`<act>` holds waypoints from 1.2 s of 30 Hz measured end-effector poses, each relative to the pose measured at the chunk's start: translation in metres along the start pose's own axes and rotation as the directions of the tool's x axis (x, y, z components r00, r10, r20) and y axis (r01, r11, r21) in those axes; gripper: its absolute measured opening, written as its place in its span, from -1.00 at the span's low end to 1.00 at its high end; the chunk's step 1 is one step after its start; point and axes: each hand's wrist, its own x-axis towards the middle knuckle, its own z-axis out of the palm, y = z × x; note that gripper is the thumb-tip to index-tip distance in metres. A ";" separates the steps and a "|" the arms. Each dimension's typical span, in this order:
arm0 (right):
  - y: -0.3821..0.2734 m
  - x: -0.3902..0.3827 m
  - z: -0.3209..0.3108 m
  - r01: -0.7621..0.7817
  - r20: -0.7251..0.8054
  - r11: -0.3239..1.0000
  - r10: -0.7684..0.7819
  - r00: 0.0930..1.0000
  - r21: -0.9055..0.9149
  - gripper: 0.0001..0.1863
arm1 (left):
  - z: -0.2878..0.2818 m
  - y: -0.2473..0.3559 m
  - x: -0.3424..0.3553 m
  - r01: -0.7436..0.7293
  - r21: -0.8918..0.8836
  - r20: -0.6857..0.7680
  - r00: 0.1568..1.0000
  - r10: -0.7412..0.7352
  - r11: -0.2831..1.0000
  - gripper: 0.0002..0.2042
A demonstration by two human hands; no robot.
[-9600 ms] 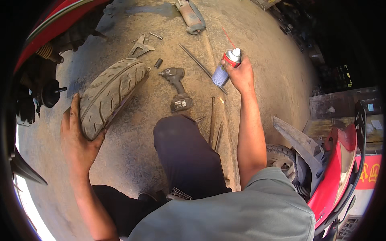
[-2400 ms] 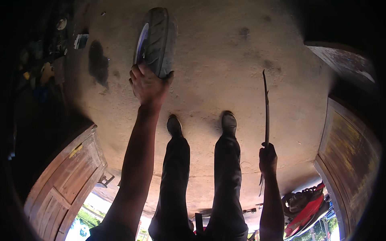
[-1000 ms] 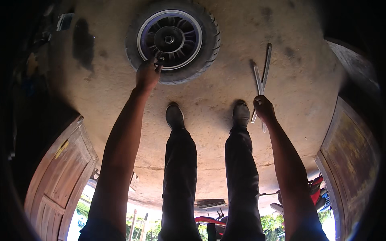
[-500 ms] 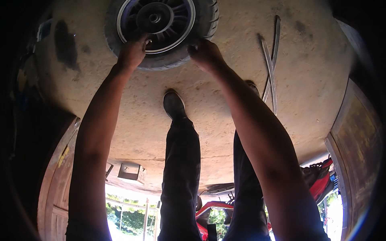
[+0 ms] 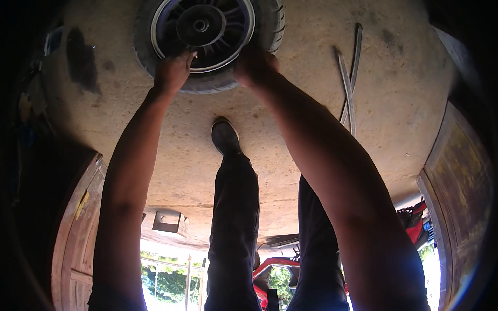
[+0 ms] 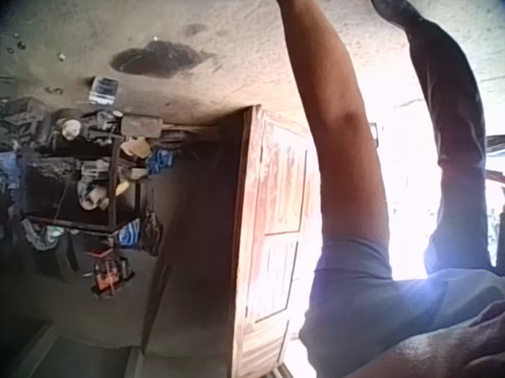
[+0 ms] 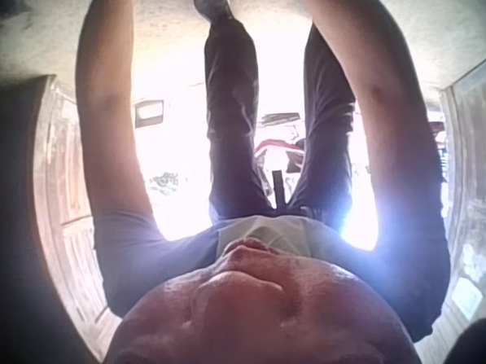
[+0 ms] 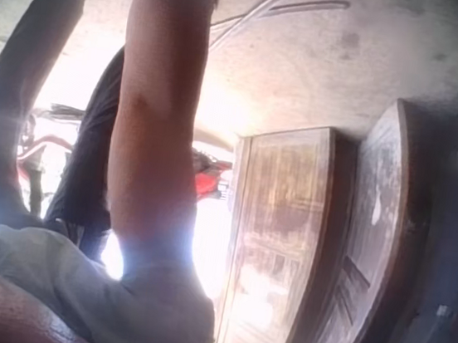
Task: Repairing a motorcycle tire by removing it from the vehicle and using tools to adjust the wheel components.
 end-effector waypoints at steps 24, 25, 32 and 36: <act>-0.008 -0.002 -0.005 -0.088 0.047 0.995 0.090 0.995 -0.040 -0.51 | 0.009 -0.026 -0.105 0.464 -0.363 -0.184 0.815 -0.550 0.808 -0.84; -0.024 -0.001 -0.004 -0.054 0.021 0.998 0.054 0.998 -0.015 -0.53 | 0.017 -0.054 -0.133 0.567 -0.250 -0.120 0.787 -0.606 0.785 -0.83; -0.007 0.003 -0.005 -0.046 0.073 0.997 0.051 0.996 -0.067 -0.48 | 0.105 0.099 -0.154 0.582 -0.262 0.340 0.802 -0.491 0.770 -0.73; 0.047 -0.002 -0.006 0.123 0.047 0.991 -0.125 0.991 0.049 -0.56 | 0.114 0.192 -0.095 0.538 -0.415 0.314 0.841 -0.440 0.733 -0.80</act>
